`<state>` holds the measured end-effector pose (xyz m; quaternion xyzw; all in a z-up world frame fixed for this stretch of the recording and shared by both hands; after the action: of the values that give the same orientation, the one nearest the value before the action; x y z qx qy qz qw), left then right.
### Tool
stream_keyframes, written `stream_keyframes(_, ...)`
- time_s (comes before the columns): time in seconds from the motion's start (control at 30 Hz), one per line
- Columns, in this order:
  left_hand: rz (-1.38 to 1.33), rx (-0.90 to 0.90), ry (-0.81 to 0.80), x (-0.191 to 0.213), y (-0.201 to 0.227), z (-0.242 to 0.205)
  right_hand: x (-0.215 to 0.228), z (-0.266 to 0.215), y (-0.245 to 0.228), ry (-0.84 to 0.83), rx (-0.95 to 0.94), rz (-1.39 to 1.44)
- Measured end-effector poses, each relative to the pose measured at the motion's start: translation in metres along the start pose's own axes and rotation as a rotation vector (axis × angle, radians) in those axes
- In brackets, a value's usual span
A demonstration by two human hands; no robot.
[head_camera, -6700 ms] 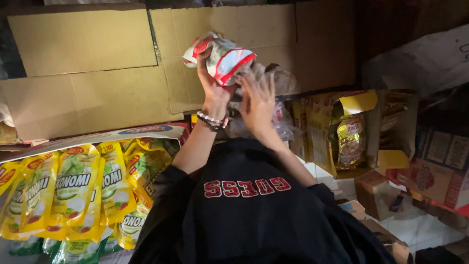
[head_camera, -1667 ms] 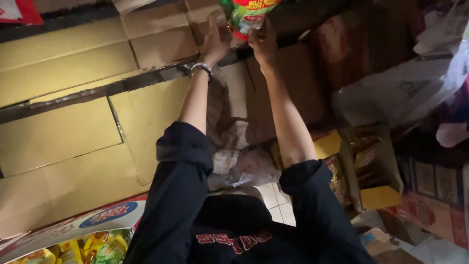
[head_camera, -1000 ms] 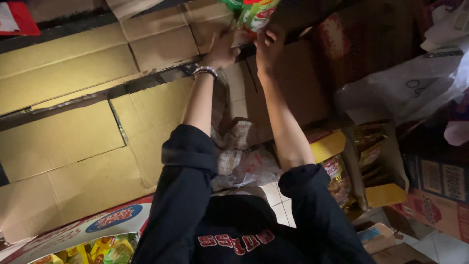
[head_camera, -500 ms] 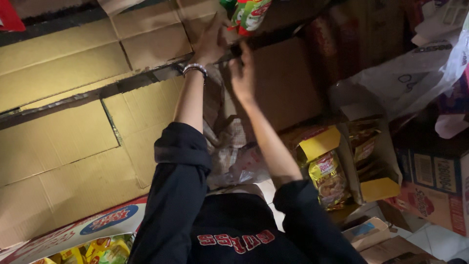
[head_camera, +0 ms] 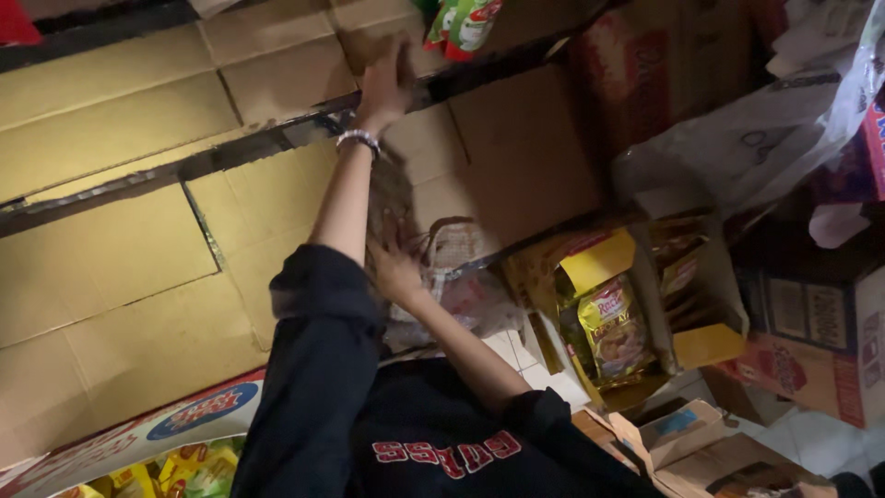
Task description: The person wipes the front of a red and green sachet with a cloth, then wipes several yellow sachets on a shelf. The person uses a cloth to clean the packaging surfaces and places the items back on the shelf.
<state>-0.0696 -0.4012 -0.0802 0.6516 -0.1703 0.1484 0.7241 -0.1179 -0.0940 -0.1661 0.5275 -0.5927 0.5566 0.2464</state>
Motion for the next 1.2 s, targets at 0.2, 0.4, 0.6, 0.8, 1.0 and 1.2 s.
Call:
stream_keyframes(0.2,0.255,-0.376,0.214,0.036,0.016,-0.117,0.015,0.006,-0.013,0.077,0.098,0.147)
stream_keyframes(0.4,0.179,0.239,0.200,0.050,-0.084,-0.224,0.002,0.007,-0.007,0.170,0.145,0.119)
stream_keyframes(0.6,0.489,0.217,0.256,0.069,-0.104,-0.321,-0.013,0.012,0.005,0.108,0.152,0.201)
stream_keyframes(0.8,0.529,0.252,0.149,0.059,-0.090,-0.354,-0.001,0.011,0.000,0.233,0.376,0.165)
stream_keyframes(1.0,0.548,0.492,0.007,0.061,-0.095,-0.365,-0.017,0.023,0.014,0.013,0.197,0.167)
stream_keyframes(1.2,0.523,0.694,-0.112,0.064,-0.089,-0.364,-0.020,0.023,-0.001,0.084,0.398,-0.102)
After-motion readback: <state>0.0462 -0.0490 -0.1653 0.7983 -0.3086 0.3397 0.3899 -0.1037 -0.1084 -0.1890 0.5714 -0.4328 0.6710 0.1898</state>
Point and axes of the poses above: each hand's wrist, its own z-axis towards the middle knuckle, its own x-axis out of the back of the hand, y = z × x, the point moved 8 cm from there along z, towards the middle knuckle, and after that the axes turned 1 degree about x, right-handed, at the moved point
